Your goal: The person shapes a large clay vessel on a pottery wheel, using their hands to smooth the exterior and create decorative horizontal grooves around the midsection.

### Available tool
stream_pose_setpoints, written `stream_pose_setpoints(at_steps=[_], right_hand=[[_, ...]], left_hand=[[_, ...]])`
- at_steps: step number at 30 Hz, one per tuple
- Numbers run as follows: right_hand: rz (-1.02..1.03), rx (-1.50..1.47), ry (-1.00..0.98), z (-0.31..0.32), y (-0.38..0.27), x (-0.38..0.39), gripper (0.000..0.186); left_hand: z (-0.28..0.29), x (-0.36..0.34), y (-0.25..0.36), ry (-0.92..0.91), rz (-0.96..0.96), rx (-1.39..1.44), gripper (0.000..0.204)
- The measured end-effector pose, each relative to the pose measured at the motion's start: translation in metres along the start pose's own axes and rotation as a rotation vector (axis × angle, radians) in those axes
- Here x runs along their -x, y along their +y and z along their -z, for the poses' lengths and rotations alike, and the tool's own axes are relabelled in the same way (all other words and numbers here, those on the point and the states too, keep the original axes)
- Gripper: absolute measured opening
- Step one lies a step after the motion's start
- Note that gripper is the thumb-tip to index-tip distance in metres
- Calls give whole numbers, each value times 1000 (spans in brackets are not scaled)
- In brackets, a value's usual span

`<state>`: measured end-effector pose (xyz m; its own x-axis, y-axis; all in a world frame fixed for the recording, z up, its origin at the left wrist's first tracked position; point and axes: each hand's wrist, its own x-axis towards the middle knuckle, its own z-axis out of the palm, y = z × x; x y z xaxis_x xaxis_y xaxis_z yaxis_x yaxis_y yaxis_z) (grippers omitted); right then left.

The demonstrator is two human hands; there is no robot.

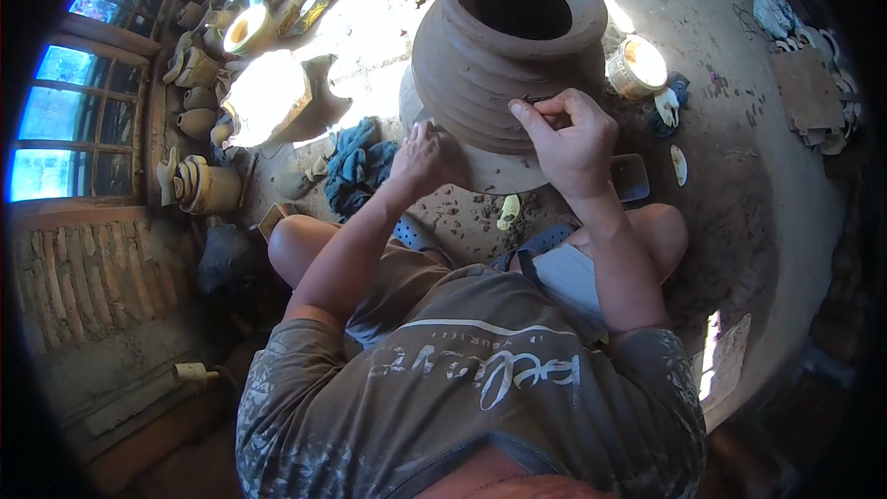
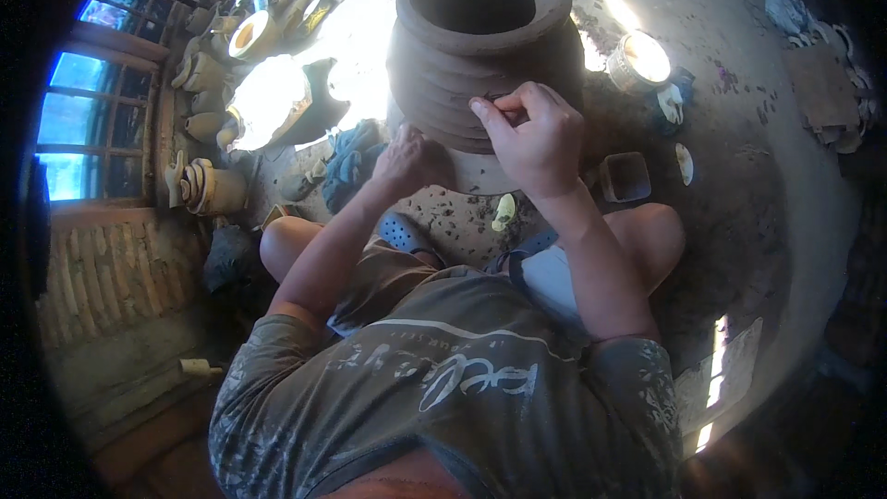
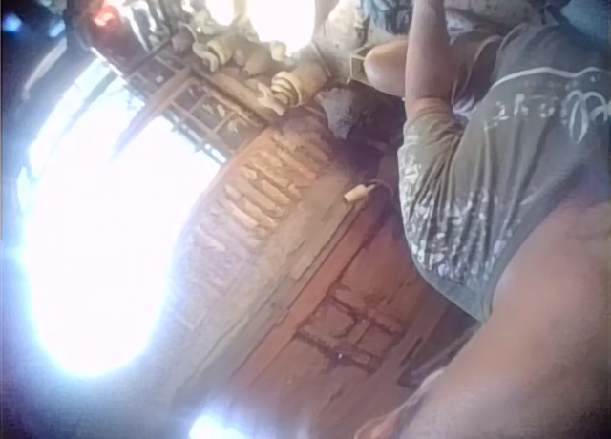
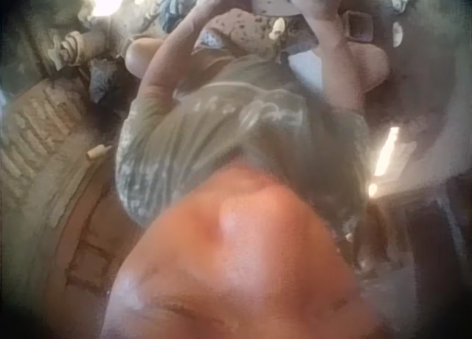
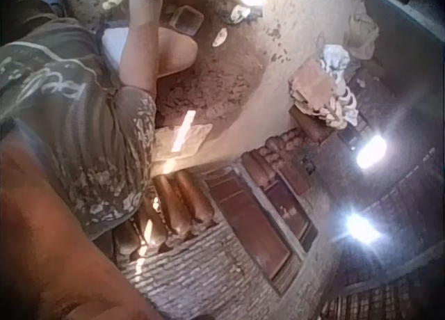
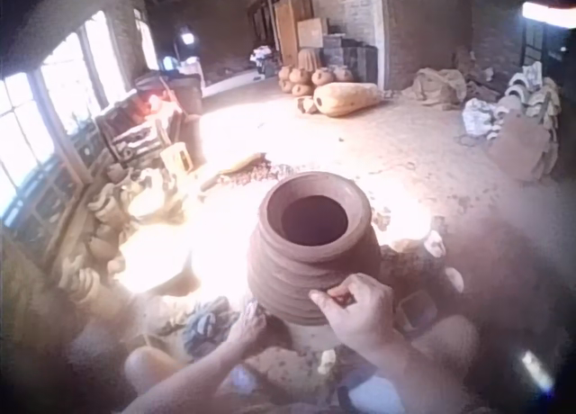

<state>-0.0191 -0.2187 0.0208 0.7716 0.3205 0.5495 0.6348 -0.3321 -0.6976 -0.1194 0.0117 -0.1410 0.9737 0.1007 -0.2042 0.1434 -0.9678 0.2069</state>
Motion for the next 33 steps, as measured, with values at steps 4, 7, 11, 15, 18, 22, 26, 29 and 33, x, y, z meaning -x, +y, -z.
stream_pose_setpoints(at_steps=[4,7,11,15,18,22,26,29,33], right_hand=[[-32,-38,-33,8,8,-2,32],[-98,-36,-63,20,17,-2,28],[-249,-7,-15,45,62,-9,19],[-420,-330,93,79,134,-17,17],[-356,-422,52,68,127,-3,17],[-307,-283,-85,48,103,6,17],[-362,-257,-188,37,71,12,38],[-288,-171,-140,25,59,26,62],[-165,-93,-117,12,56,41,71]], left_hand=[[15,-13,-27,-92,-55,39,91],[23,-23,-40,-145,-66,61,98],[30,-33,-54,-183,-54,56,108],[40,-35,-49,-211,-74,27,117],[41,-29,-43,-206,-104,-19,121],[36,-18,-18,-239,-53,-71,124],[6,-7,18,-203,63,-185,107],[0,2,66,-134,77,-227,86],[6,10,108,-193,-74,-211,74]])
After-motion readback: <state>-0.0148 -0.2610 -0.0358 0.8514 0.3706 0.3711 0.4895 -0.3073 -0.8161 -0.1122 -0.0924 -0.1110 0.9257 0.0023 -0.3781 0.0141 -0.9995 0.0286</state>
